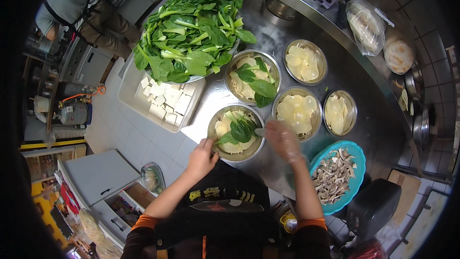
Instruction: The person assembles multiple noodle bowls by layering sliced potatoes, green leafy vegetables, and shredded ingredients into metal bowls. They move between the prep counter and a storage shelf, placing completed bowls on the shelf and retrieving more bowls to continue assembly.
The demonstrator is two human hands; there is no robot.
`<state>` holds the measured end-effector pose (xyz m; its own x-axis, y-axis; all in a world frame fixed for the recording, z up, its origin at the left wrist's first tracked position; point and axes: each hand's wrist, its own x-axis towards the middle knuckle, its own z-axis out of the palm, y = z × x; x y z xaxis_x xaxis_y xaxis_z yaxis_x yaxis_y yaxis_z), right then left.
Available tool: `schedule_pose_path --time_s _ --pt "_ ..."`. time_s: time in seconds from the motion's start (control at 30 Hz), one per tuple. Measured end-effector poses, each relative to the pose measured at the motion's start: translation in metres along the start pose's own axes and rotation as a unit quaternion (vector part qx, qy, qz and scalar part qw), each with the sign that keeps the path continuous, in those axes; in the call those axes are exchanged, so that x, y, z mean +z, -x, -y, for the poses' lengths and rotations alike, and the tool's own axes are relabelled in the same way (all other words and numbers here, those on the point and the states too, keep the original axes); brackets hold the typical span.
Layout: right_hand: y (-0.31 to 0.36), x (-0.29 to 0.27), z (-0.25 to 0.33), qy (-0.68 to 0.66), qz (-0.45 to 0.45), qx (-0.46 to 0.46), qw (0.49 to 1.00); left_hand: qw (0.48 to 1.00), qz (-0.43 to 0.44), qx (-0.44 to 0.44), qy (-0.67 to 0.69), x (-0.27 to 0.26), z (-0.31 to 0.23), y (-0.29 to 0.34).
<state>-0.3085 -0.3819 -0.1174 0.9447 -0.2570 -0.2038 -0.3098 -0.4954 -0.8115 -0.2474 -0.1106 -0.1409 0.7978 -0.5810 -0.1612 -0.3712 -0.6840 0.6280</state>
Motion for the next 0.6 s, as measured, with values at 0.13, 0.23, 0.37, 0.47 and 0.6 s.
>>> schedule_pose_path --time_s 0.13,0.23,0.37,0.47,0.6 --pt "-0.015 0.013 0.021 0.168 0.164 -0.068 0.969 0.980 -0.007 0.056 -0.191 0.012 0.000 -0.023" --pt "-0.049 -0.012 0.055 0.106 0.108 -0.058 0.987 0.970 0.044 0.071 -0.227 0.010 -0.004 -0.028" --pt "-0.125 -0.042 0.119 -0.032 -0.109 -0.188 0.976 0.961 0.065 0.077 -0.257 -0.014 -0.018 -0.019" --pt "-0.186 -0.040 0.168 0.204 -0.152 -0.329 0.910 0.959 0.089 0.082 -0.257 -0.038 -0.029 -0.009" --pt "-0.224 -0.012 0.200 0.286 -0.017 -0.231 0.930 0.989 0.089 0.078 -0.088 -0.064 -0.024 0.002"
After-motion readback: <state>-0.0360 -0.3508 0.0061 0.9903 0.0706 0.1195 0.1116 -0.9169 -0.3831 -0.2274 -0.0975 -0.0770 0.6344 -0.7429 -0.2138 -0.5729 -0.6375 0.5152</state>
